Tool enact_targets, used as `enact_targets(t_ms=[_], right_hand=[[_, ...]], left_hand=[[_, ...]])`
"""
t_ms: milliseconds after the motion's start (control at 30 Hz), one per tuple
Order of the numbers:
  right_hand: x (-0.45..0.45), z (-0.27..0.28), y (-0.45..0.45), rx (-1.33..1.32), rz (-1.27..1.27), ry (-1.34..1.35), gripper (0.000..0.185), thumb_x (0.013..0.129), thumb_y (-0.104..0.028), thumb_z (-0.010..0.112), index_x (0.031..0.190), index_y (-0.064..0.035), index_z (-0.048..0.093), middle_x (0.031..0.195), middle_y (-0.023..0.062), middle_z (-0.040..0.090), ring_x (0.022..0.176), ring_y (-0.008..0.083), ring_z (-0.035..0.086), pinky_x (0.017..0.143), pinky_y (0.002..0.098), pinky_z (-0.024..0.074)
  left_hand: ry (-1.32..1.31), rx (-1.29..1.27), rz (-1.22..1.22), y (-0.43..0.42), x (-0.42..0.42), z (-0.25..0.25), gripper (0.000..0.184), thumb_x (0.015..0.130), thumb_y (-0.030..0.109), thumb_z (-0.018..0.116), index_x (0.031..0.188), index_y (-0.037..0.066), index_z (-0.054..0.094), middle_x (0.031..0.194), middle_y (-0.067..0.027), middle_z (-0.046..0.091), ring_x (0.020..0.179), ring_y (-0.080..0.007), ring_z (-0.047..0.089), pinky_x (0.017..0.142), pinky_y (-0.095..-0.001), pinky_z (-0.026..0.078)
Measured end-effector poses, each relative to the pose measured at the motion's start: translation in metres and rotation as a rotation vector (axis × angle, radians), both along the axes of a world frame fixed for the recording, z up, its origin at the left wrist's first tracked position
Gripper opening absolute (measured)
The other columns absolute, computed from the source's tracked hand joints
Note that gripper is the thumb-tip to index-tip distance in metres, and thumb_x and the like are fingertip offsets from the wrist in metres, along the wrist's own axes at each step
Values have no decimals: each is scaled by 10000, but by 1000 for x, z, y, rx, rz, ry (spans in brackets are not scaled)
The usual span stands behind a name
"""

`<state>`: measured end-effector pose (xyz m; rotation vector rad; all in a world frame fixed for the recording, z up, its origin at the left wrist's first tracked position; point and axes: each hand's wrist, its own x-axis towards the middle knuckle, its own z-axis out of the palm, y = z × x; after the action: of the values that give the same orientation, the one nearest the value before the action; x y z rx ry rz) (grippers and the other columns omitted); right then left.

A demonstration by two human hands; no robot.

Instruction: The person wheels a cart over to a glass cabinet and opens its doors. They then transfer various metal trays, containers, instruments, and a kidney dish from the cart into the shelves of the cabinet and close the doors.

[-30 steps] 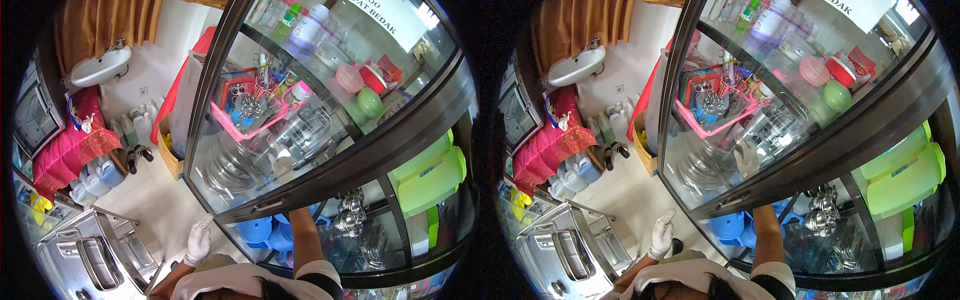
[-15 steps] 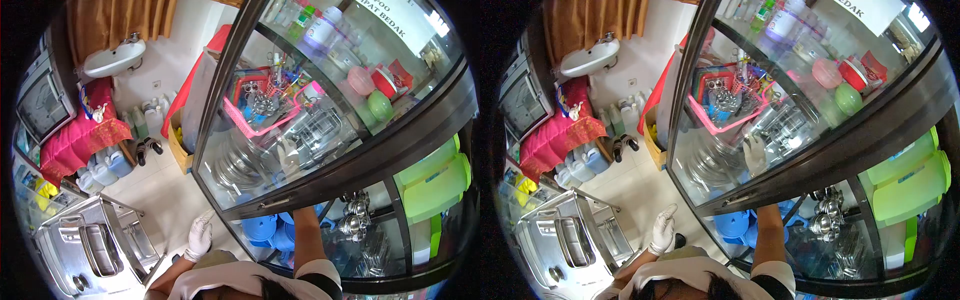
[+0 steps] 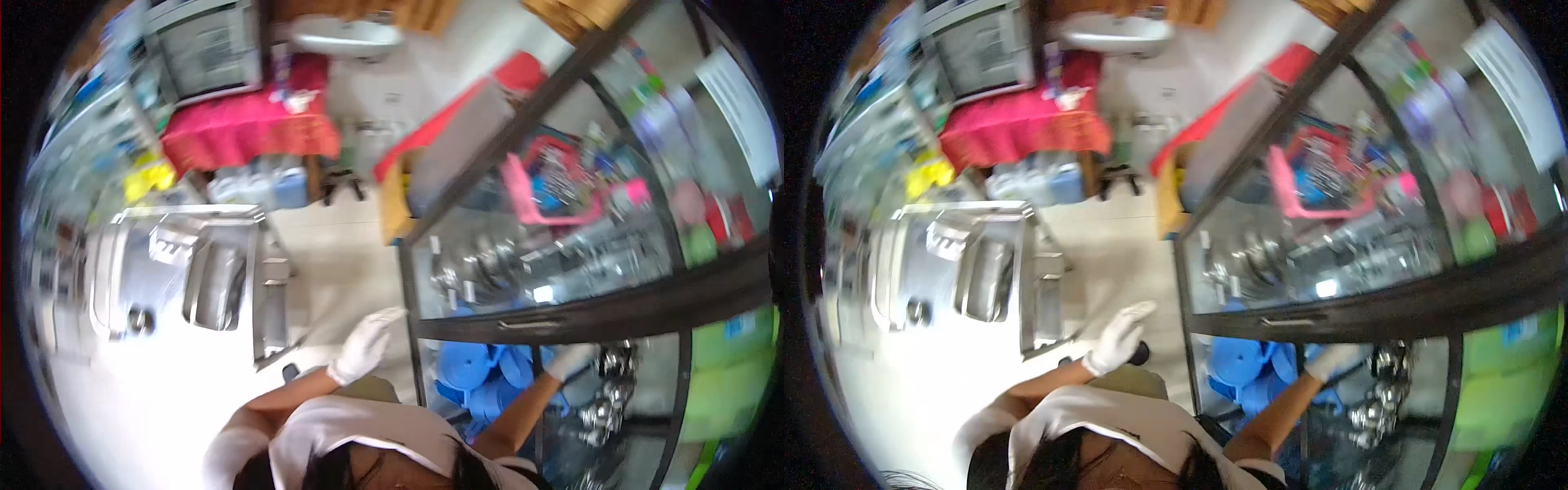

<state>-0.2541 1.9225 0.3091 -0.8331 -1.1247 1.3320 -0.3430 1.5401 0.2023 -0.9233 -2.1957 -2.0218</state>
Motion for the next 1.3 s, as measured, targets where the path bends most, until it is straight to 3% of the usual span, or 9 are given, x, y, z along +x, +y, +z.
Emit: enact_targets(t_ms=[100, 133, 267, 333, 500, 667, 733, 900, 1300], right_hand=[[30, -4, -41, 538, -317, -438, 327, 885, -160, 365, 1007, -1, 623, 929, 128, 657, 855, 217, 614, 772, 289, 470], [38, -3, -54, 515, -491, -630, 332, 898, -143, 342, 994, -17, 634, 930, 119, 664, 802, 197, 630, 732, 297, 485], [16, 19, -141, 468, -567, -335, 346, 912, -120, 309, 1012, -23, 626, 892, 105, 664, 711, 180, 613, 692, 296, 487], [-1, 20, -175, 779, -386, -395, 351, 910, -138, 308, 1021, -18, 619, 853, 86, 650, 677, 160, 579, 665, 270, 470], [-77, 12, -285, 328, 616, -117, 321, 882, -172, 373, 1026, -7, 608, 866, 68, 624, 653, 112, 526, 668, 216, 432], [-112, -41, -413, 361, 1315, -384, 276, 906, -138, 434, 1074, 0, 605, 917, 112, 670, 651, 135, 609, 623, 195, 466], [-120, -69, -454, 143, 1569, -360, 268, 916, -151, 447, 1060, 1, 615, 911, 113, 673, 617, 131, 607, 610, 200, 468], [-135, -100, -528, 73, 1809, -781, 347, 934, -307, 465, 900, -20, 657, 755, 82, 657, 548, 112, 571, 545, 202, 442], [-197, -140, -564, 225, 2010, -1070, 411, 931, -378, 458, 754, -45, 620, 606, 37, 586, 402, 124, 476, 396, 232, 368]], left_hand=[[40, 6, -28, -33, 3, 10, 510, 743, -63, 496, 1244, 28, 510, 1253, -116, 534, 1128, -266, 515, 966, -329, 403], [37, -13, -28, -45, 4, 11, 505, 759, -59, 493, 1256, 32, 505, 1262, -108, 528, 1122, -261, 516, 961, -324, 403], [50, -30, 61, -105, 11, 23, 499, 781, -54, 484, 1271, 42, 500, 1270, -102, 521, 1104, -256, 519, 953, -315, 401], [65, -21, 73, -135, 16, 29, 497, 786, -52, 478, 1273, 46, 499, 1269, -104, 520, 1092, -256, 522, 949, -312, 400], [53, -11, 215, -206, 30, 28, 489, 799, -55, 474, 1275, 53, 500, 1258, -106, 523, 1075, -237, 530, 921, -299, 415], [-146, 12, 363, -277, 56, 29, 488, 804, -63, 468, 1280, 40, 492, 1256, -104, 523, 1036, -205, 555, 890, -274, 431], [-1, 12, 489, -301, 61, 20, 477, 810, -68, 466, 1277, 24, 491, 1234, -104, 540, 992, -177, 575, 852, -251, 445], [-132, 44, 643, -347, 70, 0, 444, 823, -35, 480, 1265, 6, 494, 1189, -113, 570, 977, -189, 584, 853, -253, 444], [-295, -98, 915, -362, 81, -8, 306, 842, 65, 516, 1130, -2, 595, 1100, -124, 603, 965, -222, 582, 869, -283, 444]])
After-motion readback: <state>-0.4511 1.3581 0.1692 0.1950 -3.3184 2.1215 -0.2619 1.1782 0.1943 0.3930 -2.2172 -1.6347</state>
